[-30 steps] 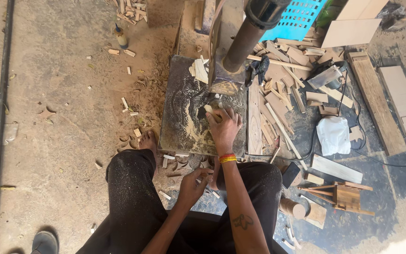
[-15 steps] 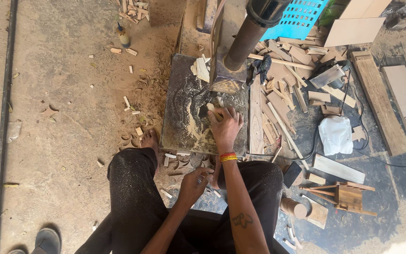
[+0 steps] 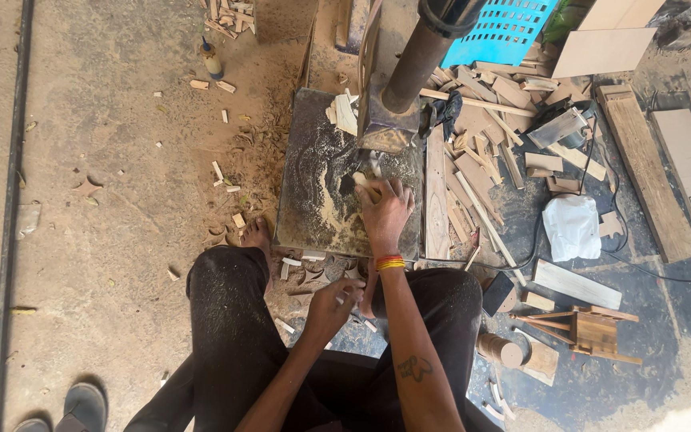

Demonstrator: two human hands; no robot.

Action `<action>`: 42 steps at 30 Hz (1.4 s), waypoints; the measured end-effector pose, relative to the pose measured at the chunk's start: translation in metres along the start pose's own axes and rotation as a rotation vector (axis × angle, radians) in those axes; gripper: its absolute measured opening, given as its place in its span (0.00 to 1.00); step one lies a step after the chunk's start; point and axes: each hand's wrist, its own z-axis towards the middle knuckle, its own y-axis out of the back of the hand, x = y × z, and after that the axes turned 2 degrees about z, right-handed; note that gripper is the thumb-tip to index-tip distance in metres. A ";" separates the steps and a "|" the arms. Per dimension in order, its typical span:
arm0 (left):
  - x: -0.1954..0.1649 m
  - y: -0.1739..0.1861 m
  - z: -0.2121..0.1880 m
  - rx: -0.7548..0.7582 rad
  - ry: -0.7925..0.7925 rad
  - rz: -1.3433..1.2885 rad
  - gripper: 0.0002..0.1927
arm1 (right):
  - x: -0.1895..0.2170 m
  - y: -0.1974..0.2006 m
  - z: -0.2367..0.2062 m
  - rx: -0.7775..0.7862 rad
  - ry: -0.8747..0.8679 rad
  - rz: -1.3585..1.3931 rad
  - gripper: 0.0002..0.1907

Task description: The person sits on the floor and uses a vertical spindle sander to shape small wooden pieces. They hold each piece with both hands and rotate it against the spinning spindle, then inspect the edges before continuing.

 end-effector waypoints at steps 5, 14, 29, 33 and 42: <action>-0.017 0.024 0.007 -0.286 -0.076 -0.176 0.19 | 0.018 0.053 -0.035 0.060 0.214 0.239 0.09; -0.046 0.053 0.030 -0.317 -0.435 0.020 0.15 | 0.039 0.101 -0.084 0.292 0.057 0.580 0.18; -0.044 0.054 0.029 -0.327 -0.424 -0.085 0.15 | 0.011 0.091 -0.100 0.300 -0.404 1.065 0.16; -0.037 0.053 0.030 -0.311 -0.454 -0.068 0.14 | 0.012 0.091 -0.102 0.287 -0.386 1.067 0.14; -0.006 0.049 0.043 -0.183 -0.408 -0.461 0.09 | 0.018 0.095 -0.099 0.286 -0.308 1.101 0.12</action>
